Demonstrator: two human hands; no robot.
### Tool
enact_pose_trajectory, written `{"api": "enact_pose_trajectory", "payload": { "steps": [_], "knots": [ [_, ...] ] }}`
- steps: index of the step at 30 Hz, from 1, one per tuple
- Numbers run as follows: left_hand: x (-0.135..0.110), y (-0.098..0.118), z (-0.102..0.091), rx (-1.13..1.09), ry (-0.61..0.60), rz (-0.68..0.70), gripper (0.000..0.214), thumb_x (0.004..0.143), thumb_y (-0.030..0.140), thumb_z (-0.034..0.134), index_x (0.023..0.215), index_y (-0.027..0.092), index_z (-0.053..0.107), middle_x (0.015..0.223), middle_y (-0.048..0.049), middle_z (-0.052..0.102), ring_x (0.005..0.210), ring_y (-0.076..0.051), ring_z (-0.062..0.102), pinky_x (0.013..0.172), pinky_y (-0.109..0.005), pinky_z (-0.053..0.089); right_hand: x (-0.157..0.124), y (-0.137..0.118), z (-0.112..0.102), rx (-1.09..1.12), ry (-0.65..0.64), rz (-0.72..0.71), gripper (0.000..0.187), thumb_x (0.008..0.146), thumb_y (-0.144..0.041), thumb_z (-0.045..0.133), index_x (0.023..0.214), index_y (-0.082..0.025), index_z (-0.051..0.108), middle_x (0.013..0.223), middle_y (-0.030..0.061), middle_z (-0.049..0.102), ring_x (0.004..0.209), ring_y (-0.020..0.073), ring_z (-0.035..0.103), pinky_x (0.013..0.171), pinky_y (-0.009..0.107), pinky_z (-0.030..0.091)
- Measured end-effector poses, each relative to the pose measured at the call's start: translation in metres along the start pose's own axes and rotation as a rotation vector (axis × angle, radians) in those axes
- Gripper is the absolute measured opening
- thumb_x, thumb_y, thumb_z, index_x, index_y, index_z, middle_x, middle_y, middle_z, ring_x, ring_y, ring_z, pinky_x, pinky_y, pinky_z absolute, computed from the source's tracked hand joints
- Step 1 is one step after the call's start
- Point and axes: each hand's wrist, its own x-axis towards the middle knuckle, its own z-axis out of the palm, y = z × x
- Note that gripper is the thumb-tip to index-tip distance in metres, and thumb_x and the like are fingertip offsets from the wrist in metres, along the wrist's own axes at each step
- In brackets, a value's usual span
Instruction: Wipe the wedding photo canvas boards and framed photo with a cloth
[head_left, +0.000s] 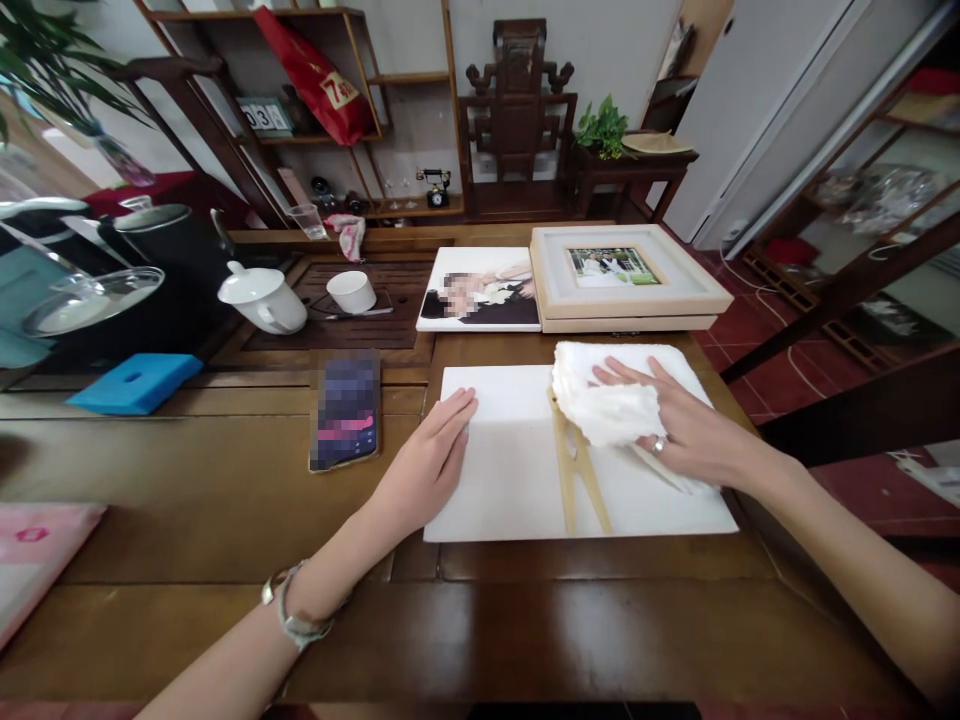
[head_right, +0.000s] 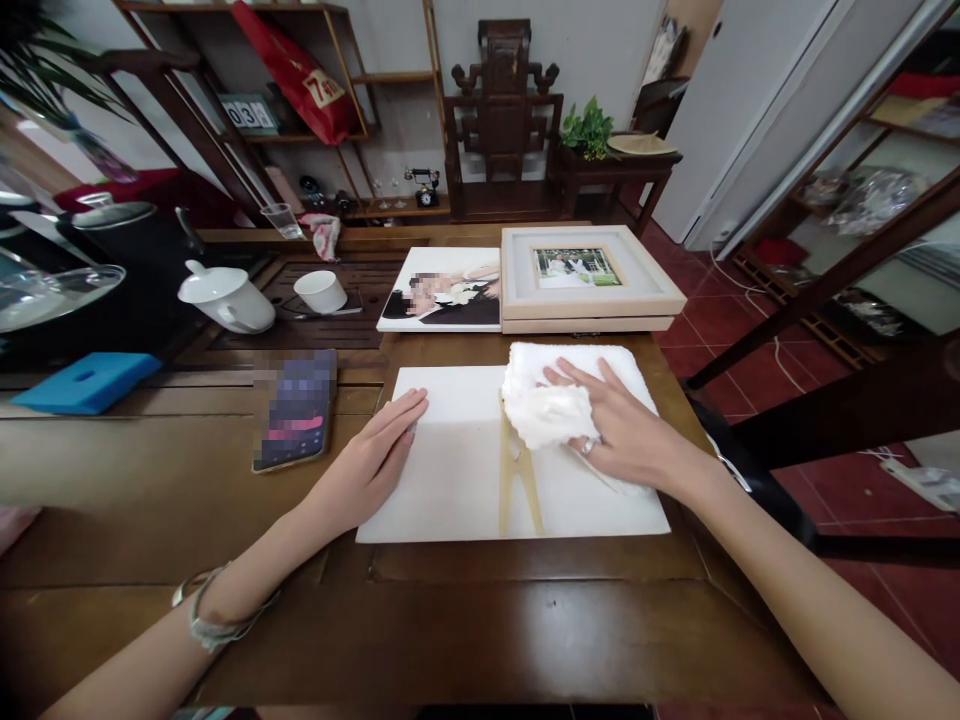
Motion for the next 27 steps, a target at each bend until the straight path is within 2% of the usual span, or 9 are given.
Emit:
{"api": "enact_pose_trajectory", "payload": {
  "steps": [3, 6, 8, 10, 13, 17, 20, 23, 27],
  "knots": [
    [0.0, 0.0, 0.001, -0.002, 0.0, 0.002, 0.044, 0.102, 0.023, 0.031, 0.142, 0.014, 0.045, 0.153, -0.0122, 0.041, 0.145, -0.024, 0.033, 0.121, -0.048, 0.028, -0.035, -0.03, 0.0, 0.018, -0.033, -0.015, 0.07, 0.079, -0.023, 0.058, 0.147, -0.027, 0.043, 0.155, 0.0062, 0.037, 0.144, 0.0334, 0.028, 0.117, 0.064, 0.021],
    [0.0, 0.001, 0.002, -0.007, 0.006, 0.006, 0.044, 0.102, 0.022, 0.03, 0.143, 0.015, 0.045, 0.153, -0.0121, 0.041, 0.145, -0.024, 0.032, 0.12, -0.049, 0.029, -0.072, -0.058, -0.003, 0.026, -0.085, -0.032, 0.08, 0.073, -0.022, 0.062, 0.149, -0.03, 0.038, 0.155, 0.0029, 0.037, 0.142, 0.0335, 0.035, 0.114, 0.059, 0.035],
    [0.0, 0.001, 0.002, -0.006, 0.011, 0.006, 0.044, 0.102, 0.021, 0.03, 0.143, 0.016, 0.045, 0.153, -0.0118, 0.041, 0.145, -0.024, 0.032, 0.12, -0.049, 0.028, -0.083, -0.066, -0.004, 0.018, -0.114, -0.017, 0.084, 0.073, -0.023, 0.062, 0.151, -0.032, 0.033, 0.156, 0.0019, 0.036, 0.14, 0.0347, 0.037, 0.11, 0.058, 0.042],
    [0.0, 0.0, 0.002, -0.004, 0.009, 0.004, 0.044, 0.102, 0.021, 0.03, 0.143, 0.016, 0.045, 0.153, -0.0115, 0.042, 0.145, -0.023, 0.032, 0.121, -0.048, 0.028, -0.076, -0.065, -0.006, 0.002, -0.135, 0.04, 0.082, 0.076, -0.022, 0.059, 0.152, -0.031, 0.031, 0.156, 0.003, 0.035, 0.14, 0.0353, 0.037, 0.108, 0.059, 0.043],
    [0.0, -0.001, 0.002, 0.001, -0.001, 0.004, 0.044, 0.102, 0.021, 0.03, 0.142, 0.013, 0.045, 0.153, -0.0128, 0.041, 0.145, -0.023, 0.032, 0.121, -0.047, 0.028, -0.04, -0.051, -0.006, 0.0, -0.166, 0.094, 0.075, 0.079, -0.02, 0.052, 0.152, -0.024, 0.034, 0.156, 0.0069, 0.035, 0.144, 0.0333, 0.03, 0.113, 0.059, 0.034],
    [0.0, -0.002, 0.003, -0.01, 0.005, 0.005, 0.044, 0.102, 0.021, 0.03, 0.143, 0.014, 0.045, 0.154, -0.0119, 0.04, 0.145, -0.022, 0.032, 0.121, -0.047, 0.027, 0.017, -0.031, -0.001, 0.002, -0.12, 0.098, 0.061, 0.087, -0.023, 0.046, 0.148, -0.019, 0.041, 0.157, 0.0108, 0.033, 0.147, 0.0298, 0.021, 0.118, 0.058, 0.021],
    [-0.001, -0.003, 0.003, -0.01, 0.01, 0.003, 0.044, 0.102, 0.022, 0.031, 0.143, 0.014, 0.045, 0.154, -0.0118, 0.041, 0.145, -0.022, 0.032, 0.121, -0.047, 0.027, 0.041, -0.026, 0.004, -0.031, -0.056, 0.138, 0.057, 0.091, -0.023, 0.043, 0.147, -0.017, 0.042, 0.157, 0.013, 0.032, 0.148, 0.0299, 0.016, 0.119, 0.057, 0.016],
    [-0.001, -0.004, 0.003, -0.008, 0.017, 0.008, 0.044, 0.102, 0.022, 0.031, 0.142, 0.013, 0.045, 0.153, -0.0128, 0.041, 0.145, -0.022, 0.032, 0.121, -0.047, 0.027, 0.037, -0.039, 0.003, -0.048, -0.093, 0.126, 0.056, 0.088, -0.023, 0.047, 0.143, -0.015, 0.048, 0.157, 0.0143, 0.032, 0.148, 0.0323, 0.016, 0.119, 0.058, 0.015],
    [-0.001, -0.003, 0.004, -0.006, 0.017, 0.02, 0.044, 0.101, 0.021, 0.031, 0.142, 0.013, 0.046, 0.153, -0.0125, 0.041, 0.145, -0.022, 0.033, 0.121, -0.046, 0.028, -0.005, -0.082, -0.008, -0.022, -0.242, 0.096, 0.068, 0.079, -0.02, 0.054, 0.146, -0.011, 0.044, 0.156, 0.0157, 0.032, 0.145, 0.034, 0.027, 0.116, 0.054, 0.03]
  ]
}}
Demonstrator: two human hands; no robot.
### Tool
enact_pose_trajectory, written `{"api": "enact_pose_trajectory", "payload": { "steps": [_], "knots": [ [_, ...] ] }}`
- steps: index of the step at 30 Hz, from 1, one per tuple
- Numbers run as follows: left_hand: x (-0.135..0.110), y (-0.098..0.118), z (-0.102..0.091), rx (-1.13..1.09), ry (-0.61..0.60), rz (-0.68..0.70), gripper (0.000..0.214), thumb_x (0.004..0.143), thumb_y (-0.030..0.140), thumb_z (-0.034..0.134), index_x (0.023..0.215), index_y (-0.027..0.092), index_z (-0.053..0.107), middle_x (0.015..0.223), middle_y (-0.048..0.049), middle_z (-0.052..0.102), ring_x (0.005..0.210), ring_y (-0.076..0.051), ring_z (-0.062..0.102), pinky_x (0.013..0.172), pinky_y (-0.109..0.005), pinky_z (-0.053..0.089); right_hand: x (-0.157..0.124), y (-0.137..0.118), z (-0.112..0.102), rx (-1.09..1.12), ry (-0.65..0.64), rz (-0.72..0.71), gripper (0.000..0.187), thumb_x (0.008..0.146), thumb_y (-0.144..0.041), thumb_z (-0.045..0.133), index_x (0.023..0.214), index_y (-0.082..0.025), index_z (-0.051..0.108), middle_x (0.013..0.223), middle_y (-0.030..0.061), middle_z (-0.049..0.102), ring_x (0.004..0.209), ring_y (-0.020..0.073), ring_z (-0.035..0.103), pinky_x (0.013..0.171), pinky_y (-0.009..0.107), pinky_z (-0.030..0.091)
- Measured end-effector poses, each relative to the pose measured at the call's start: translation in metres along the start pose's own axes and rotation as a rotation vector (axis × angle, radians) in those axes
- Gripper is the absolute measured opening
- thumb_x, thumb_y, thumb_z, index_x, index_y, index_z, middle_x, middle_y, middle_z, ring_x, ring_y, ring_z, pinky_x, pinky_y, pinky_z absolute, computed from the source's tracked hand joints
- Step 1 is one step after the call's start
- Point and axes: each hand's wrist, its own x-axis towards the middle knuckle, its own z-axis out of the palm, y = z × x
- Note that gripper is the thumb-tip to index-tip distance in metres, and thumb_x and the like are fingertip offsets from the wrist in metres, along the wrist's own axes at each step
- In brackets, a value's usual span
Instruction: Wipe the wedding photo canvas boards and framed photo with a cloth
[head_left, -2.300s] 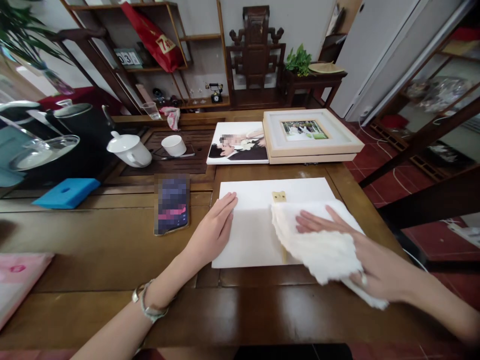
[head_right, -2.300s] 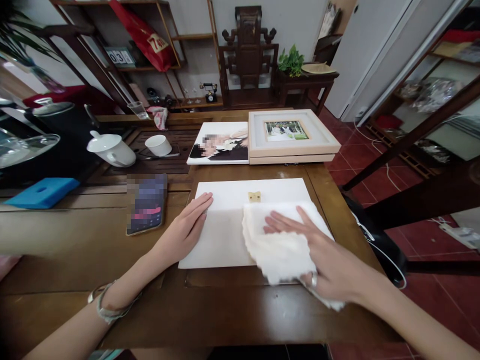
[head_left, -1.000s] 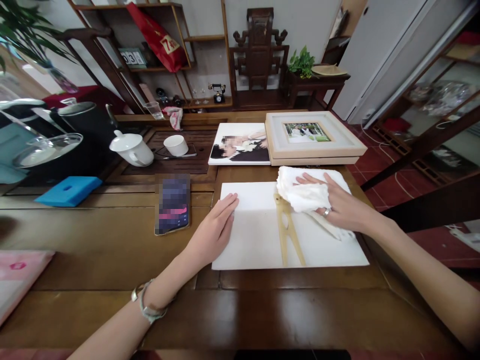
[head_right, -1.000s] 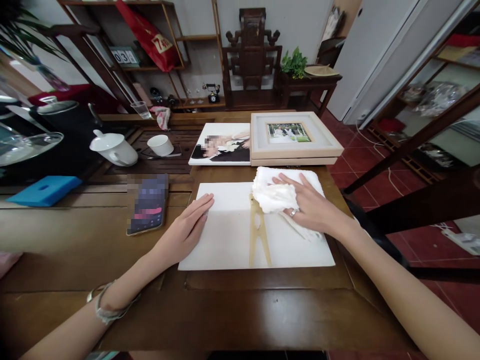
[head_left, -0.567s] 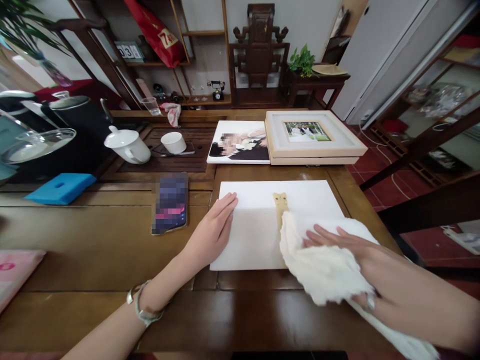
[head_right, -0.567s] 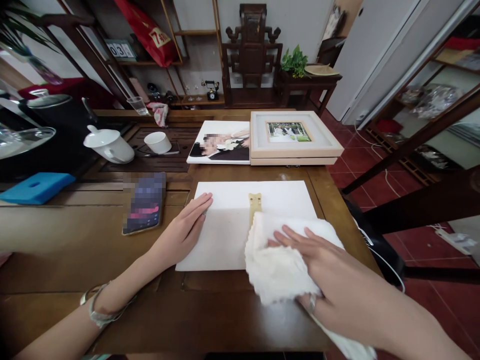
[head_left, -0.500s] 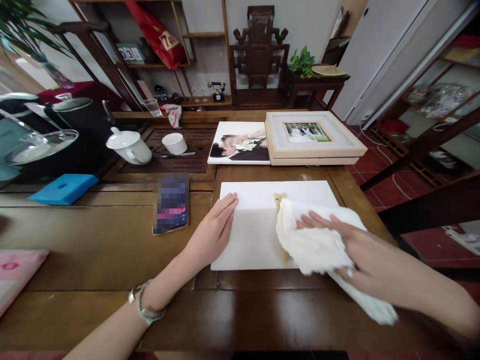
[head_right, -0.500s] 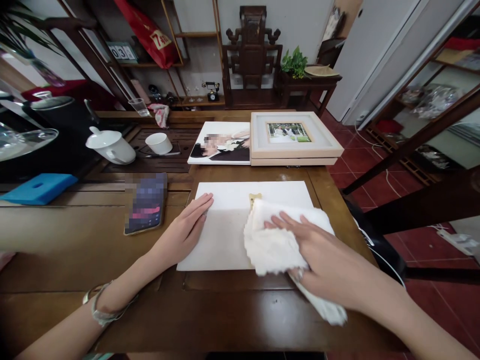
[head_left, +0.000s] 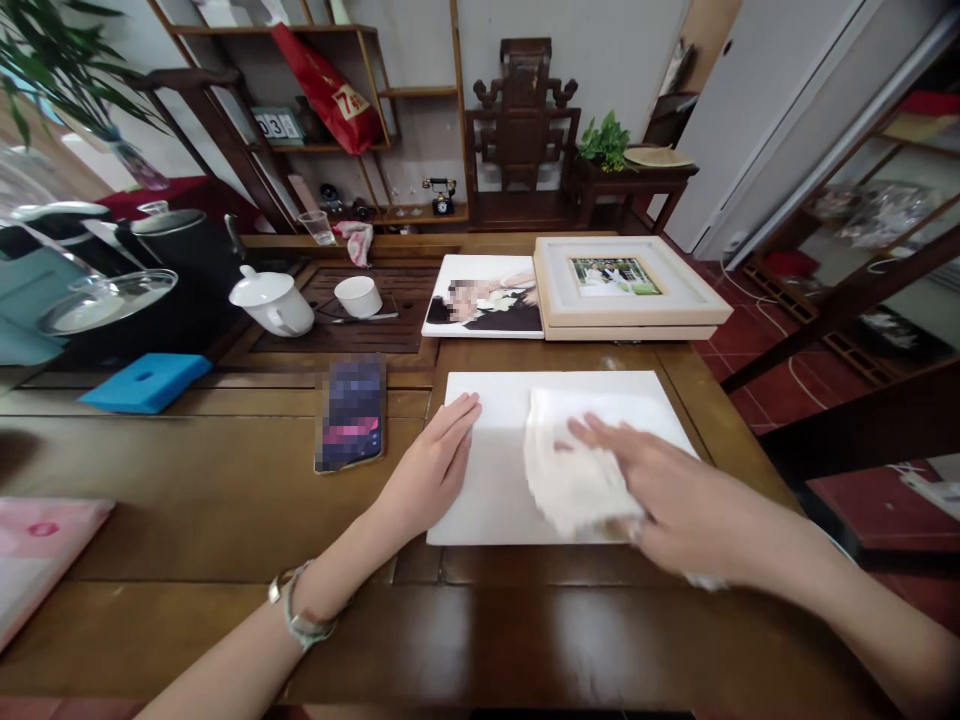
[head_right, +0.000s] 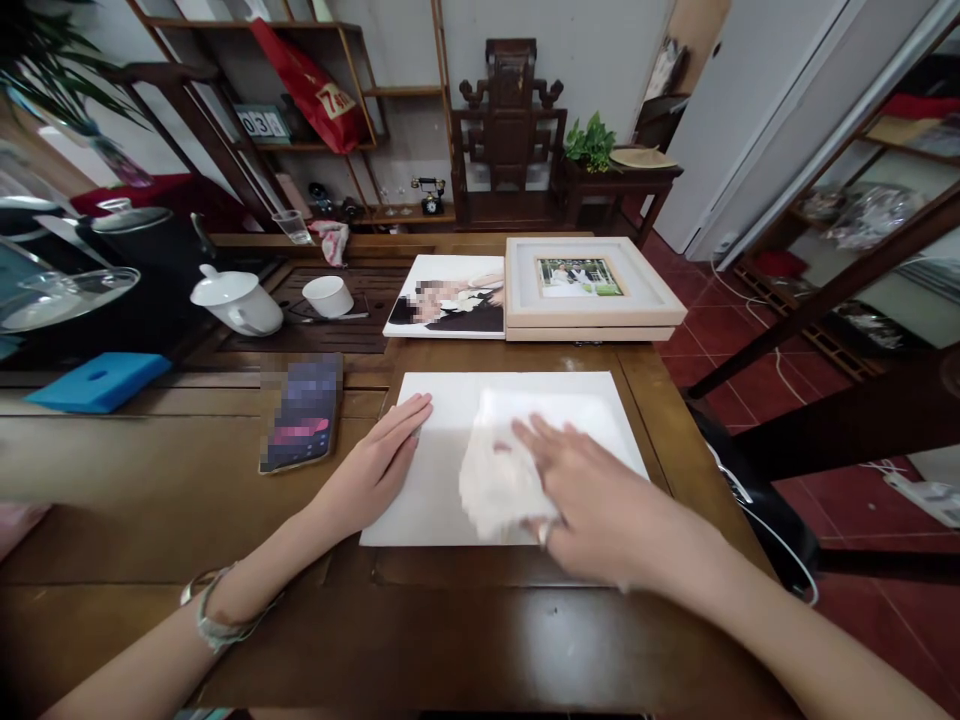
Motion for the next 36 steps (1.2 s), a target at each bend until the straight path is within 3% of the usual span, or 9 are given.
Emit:
{"api": "enact_pose_trajectory", "payload": {
  "steps": [3, 6, 11, 15, 18, 23, 26, 29, 36],
  "knots": [
    [0.0, 0.001, 0.0, 0.008, -0.002, -0.003, 0.044, 0.101, 0.02, 0.031, 0.142, 0.013, 0.045, 0.154, -0.0128, 0.04, 0.145, -0.023, 0.033, 0.121, -0.047, 0.028, -0.032, -0.027, 0.001, -0.004, -0.065, -0.065, 0.084, 0.066, -0.01, 0.055, 0.148, -0.018, 0.041, 0.155, 0.0114, 0.034, 0.142, 0.0352, 0.033, 0.112, 0.054, 0.039],
    [0.0, 0.001, 0.0, 0.01, -0.002, -0.007, 0.044, 0.101, 0.02, 0.031, 0.143, 0.016, 0.045, 0.154, -0.0116, 0.04, 0.145, -0.023, 0.033, 0.12, -0.048, 0.029, -0.034, -0.036, 0.002, 0.003, -0.09, -0.051, 0.085, 0.065, -0.009, 0.054, 0.148, -0.021, 0.042, 0.155, 0.0104, 0.034, 0.141, 0.0364, 0.032, 0.11, 0.056, 0.04],
    [-0.001, 0.0, 0.0, 0.008, 0.001, 0.001, 0.044, 0.101, 0.021, 0.031, 0.143, 0.015, 0.045, 0.153, -0.0121, 0.041, 0.145, -0.023, 0.033, 0.12, -0.047, 0.028, 0.011, -0.011, -0.005, -0.01, -0.096, 0.038, 0.071, 0.078, -0.017, 0.054, 0.148, -0.014, 0.041, 0.158, 0.0142, 0.027, 0.146, 0.0338, 0.021, 0.117, 0.055, 0.028],
    [0.0, -0.001, 0.0, 0.006, 0.003, 0.004, 0.044, 0.101, 0.021, 0.031, 0.142, 0.014, 0.045, 0.153, -0.0127, 0.04, 0.145, -0.023, 0.033, 0.121, -0.048, 0.027, 0.048, 0.02, -0.008, -0.008, 0.02, 0.015, 0.055, 0.089, -0.026, 0.049, 0.142, -0.013, 0.049, 0.158, 0.0155, 0.03, 0.148, 0.0292, 0.019, 0.119, 0.051, 0.023],
    [0.0, -0.002, 0.001, 0.0, 0.01, 0.004, 0.044, 0.101, 0.021, 0.031, 0.143, 0.016, 0.045, 0.153, -0.0122, 0.041, 0.144, -0.024, 0.034, 0.12, -0.05, 0.028, 0.063, 0.026, -0.006, -0.039, 0.096, 0.015, 0.05, 0.089, -0.024, 0.048, 0.136, -0.01, 0.056, 0.157, 0.017, 0.031, 0.148, 0.0313, 0.016, 0.12, 0.052, 0.017],
    [0.0, -0.004, 0.002, 0.0, 0.015, 0.028, 0.044, 0.101, 0.021, 0.031, 0.142, 0.014, 0.045, 0.153, -0.0134, 0.041, 0.145, -0.023, 0.033, 0.121, -0.047, 0.028, 0.034, -0.022, 0.007, -0.067, 0.03, 0.017, 0.066, 0.083, -0.026, 0.052, 0.144, -0.002, 0.044, 0.155, 0.0214, 0.032, 0.146, 0.0395, 0.018, 0.117, 0.06, 0.023],
    [0.0, -0.004, 0.001, -0.006, 0.016, 0.021, 0.044, 0.101, 0.02, 0.032, 0.142, 0.014, 0.046, 0.153, -0.0129, 0.041, 0.145, -0.023, 0.033, 0.121, -0.046, 0.028, -0.001, -0.06, 0.021, -0.083, -0.038, -0.145, 0.07, 0.079, -0.03, 0.055, 0.142, -0.002, 0.047, 0.151, 0.0231, 0.038, 0.142, 0.0439, 0.026, 0.112, 0.063, 0.032],
    [-0.001, -0.004, 0.001, -0.004, 0.012, 0.017, 0.044, 0.101, 0.02, 0.031, 0.142, 0.015, 0.045, 0.153, -0.0125, 0.041, 0.145, -0.023, 0.033, 0.121, -0.047, 0.028, -0.012, -0.072, 0.027, -0.088, -0.041, -0.214, 0.07, 0.078, -0.032, 0.056, 0.141, -0.004, 0.049, 0.15, 0.0231, 0.039, 0.141, 0.0439, 0.031, 0.111, 0.061, 0.036],
    [0.0, -0.003, 0.0, 0.005, -0.002, 0.025, 0.044, 0.1, 0.019, 0.031, 0.142, 0.013, 0.044, 0.152, -0.014, 0.041, 0.145, -0.024, 0.034, 0.12, -0.048, 0.029, 0.065, -0.029, 0.003, -0.135, 0.046, 0.008, 0.064, 0.084, -0.029, 0.051, 0.142, -0.002, 0.046, 0.151, 0.0211, 0.042, 0.144, 0.0409, 0.024, 0.116, 0.057, 0.026]
  ]
}}
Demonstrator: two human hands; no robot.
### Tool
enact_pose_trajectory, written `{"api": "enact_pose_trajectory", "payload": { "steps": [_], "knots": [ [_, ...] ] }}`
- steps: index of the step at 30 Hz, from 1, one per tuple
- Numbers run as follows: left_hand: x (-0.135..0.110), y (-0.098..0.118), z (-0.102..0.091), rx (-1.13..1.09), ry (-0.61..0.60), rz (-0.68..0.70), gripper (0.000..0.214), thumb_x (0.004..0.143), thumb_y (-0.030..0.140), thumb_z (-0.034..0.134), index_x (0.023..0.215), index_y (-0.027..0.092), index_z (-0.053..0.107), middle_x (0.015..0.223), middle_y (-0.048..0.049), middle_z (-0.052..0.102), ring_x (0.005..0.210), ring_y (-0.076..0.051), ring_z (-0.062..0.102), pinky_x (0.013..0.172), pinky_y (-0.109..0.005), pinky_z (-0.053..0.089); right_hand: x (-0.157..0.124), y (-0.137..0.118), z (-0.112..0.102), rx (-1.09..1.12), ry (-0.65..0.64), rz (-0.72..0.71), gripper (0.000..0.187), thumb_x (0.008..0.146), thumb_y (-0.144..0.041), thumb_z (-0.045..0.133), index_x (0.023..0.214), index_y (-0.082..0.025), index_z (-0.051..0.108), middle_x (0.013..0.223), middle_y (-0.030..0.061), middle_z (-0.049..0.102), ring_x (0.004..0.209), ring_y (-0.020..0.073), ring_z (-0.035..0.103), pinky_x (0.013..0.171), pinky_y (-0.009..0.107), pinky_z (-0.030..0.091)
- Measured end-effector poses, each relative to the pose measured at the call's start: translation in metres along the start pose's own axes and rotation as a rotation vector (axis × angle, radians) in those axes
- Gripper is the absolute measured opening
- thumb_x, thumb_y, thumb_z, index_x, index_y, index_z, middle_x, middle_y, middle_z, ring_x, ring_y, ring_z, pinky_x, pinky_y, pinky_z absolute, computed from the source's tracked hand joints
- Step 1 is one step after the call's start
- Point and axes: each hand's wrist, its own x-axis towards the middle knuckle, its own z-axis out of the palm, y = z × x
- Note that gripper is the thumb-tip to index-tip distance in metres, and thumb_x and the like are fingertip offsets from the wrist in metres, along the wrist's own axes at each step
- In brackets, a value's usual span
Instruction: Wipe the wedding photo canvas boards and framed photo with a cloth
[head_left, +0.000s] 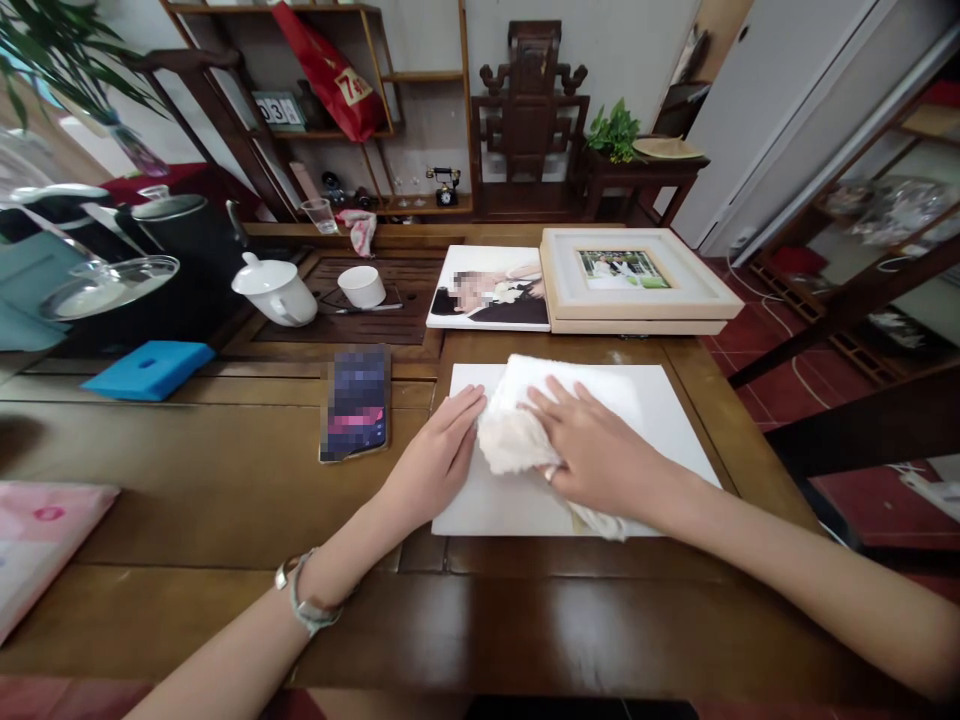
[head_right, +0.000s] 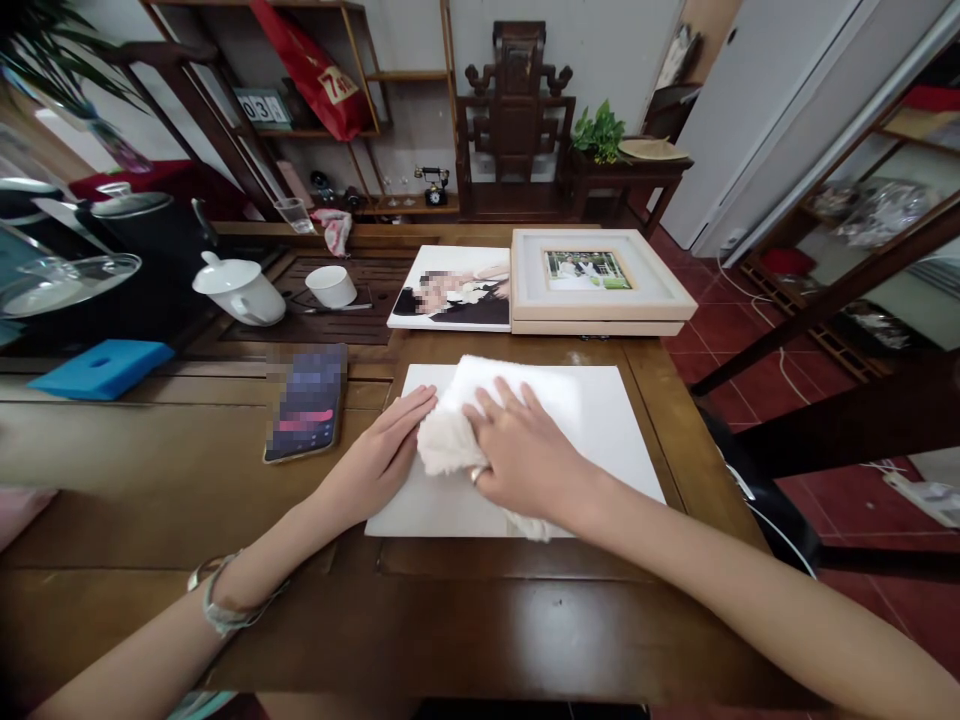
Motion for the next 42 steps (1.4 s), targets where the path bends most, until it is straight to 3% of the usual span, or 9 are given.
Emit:
{"api": "enact_pose_trajectory", "payload": {
  "steps": [3, 7, 13, 18, 21, 25, 33, 37, 42],
  "knots": [
    [0.0, 0.0, 0.0, -0.012, 0.001, 0.012, 0.044, 0.1, 0.017, 0.031, 0.142, 0.013, 0.045, 0.152, -0.0152, 0.042, 0.144, -0.024, 0.034, 0.12, -0.049, 0.029, 0.015, -0.003, -0.001, -0.103, 0.066, 0.016, 0.059, 0.086, -0.028, 0.049, 0.136, 0.003, 0.051, 0.145, 0.0276, 0.046, 0.14, 0.0445, 0.033, 0.112, 0.059, 0.031],
    [0.0, -0.002, -0.001, -0.033, 0.002, 0.02, 0.046, 0.099, 0.016, 0.031, 0.143, 0.015, 0.044, 0.152, -0.0147, 0.041, 0.145, -0.025, 0.033, 0.12, -0.051, 0.029, -0.01, -0.044, 0.014, -0.282, 0.114, -0.118, 0.067, 0.08, -0.033, 0.054, 0.129, 0.012, 0.054, 0.132, 0.0364, 0.054, 0.126, 0.0475, 0.05, 0.105, 0.059, 0.041],
    [-0.001, -0.001, -0.002, -0.072, -0.008, 0.013, 0.047, 0.1, 0.018, 0.034, 0.146, 0.02, 0.041, 0.155, -0.0106, 0.038, 0.146, -0.023, 0.03, 0.121, -0.049, 0.027, -0.05, -0.091, 0.033, -0.301, 0.346, -0.44, 0.044, 0.077, -0.018, 0.055, 0.112, 0.004, 0.068, 0.108, 0.0293, 0.07, 0.098, 0.0391, 0.07, 0.082, 0.05, 0.057],
    [-0.001, -0.004, -0.002, -0.068, -0.013, 0.029, 0.048, 0.098, 0.016, 0.036, 0.145, 0.018, 0.042, 0.154, -0.0121, 0.039, 0.146, -0.025, 0.031, 0.12, -0.049, 0.028, -0.026, -0.049, 0.007, -0.064, 0.115, -0.25, 0.056, 0.076, -0.032, 0.058, 0.117, 0.006, 0.064, 0.119, 0.031, 0.065, 0.109, 0.039, 0.064, 0.089, 0.046, 0.053],
    [0.0, -0.002, -0.002, -0.055, -0.013, 0.03, 0.048, 0.096, 0.014, 0.036, 0.144, 0.017, 0.044, 0.153, -0.0135, 0.04, 0.145, -0.026, 0.032, 0.12, -0.051, 0.027, -0.002, -0.005, -0.017, 0.11, 0.001, -0.054, 0.032, 0.086, -0.031, 0.049, 0.095, -0.009, 0.072, 0.1, 0.0179, 0.073, 0.088, 0.0287, 0.069, 0.075, 0.037, 0.052],
    [0.002, 0.002, -0.002, -0.043, -0.005, -0.004, 0.046, 0.1, 0.017, 0.032, 0.144, 0.017, 0.044, 0.154, -0.0118, 0.04, 0.145, -0.025, 0.032, 0.121, -0.05, 0.026, 0.03, 0.037, -0.036, 0.359, -0.004, 0.075, 0.042, 0.094, -0.047, 0.041, 0.07, -0.017, 0.059, 0.076, 0.008, 0.068, 0.064, 0.0188, 0.06, 0.058, 0.03, 0.041],
    [0.003, 0.006, -0.004, -0.056, 0.031, 0.034, 0.046, 0.1, 0.016, 0.034, 0.144, 0.022, 0.044, 0.152, -0.0081, 0.041, 0.142, -0.025, 0.037, 0.118, -0.047, 0.034, 0.097, 0.034, -0.044, 0.506, -0.035, -0.128, 0.034, 0.091, -0.046, 0.043, 0.07, -0.021, 0.05, 0.083, 0.0059, 0.067, 0.071, 0.0193, 0.055, 0.064, 0.03, 0.04],
    [0.004, 0.006, -0.005, -0.051, 0.031, 0.035, 0.045, 0.1, 0.017, 0.034, 0.143, 0.021, 0.045, 0.151, -0.0089, 0.043, 0.142, -0.025, 0.038, 0.118, -0.046, 0.035, 0.094, 0.04, -0.042, 0.446, -0.028, -0.102, 0.034, 0.09, -0.046, 0.044, 0.067, -0.021, 0.048, 0.081, 0.0063, 0.066, 0.069, 0.0194, 0.054, 0.064, 0.031, 0.041],
    [0.0, 0.002, -0.001, -0.03, 0.033, 0.006, 0.042, 0.101, 0.02, 0.033, 0.141, 0.016, 0.046, 0.151, -0.0118, 0.044, 0.143, -0.024, 0.036, 0.12, -0.048, 0.031, 0.041, 0.078, -0.039, 0.371, 0.007, 0.111, 0.032, 0.091, -0.042, 0.04, 0.069, -0.021, 0.049, 0.08, 0.0056, 0.062, 0.075, 0.0205, 0.055, 0.069, 0.033, 0.042]
  ]
}}
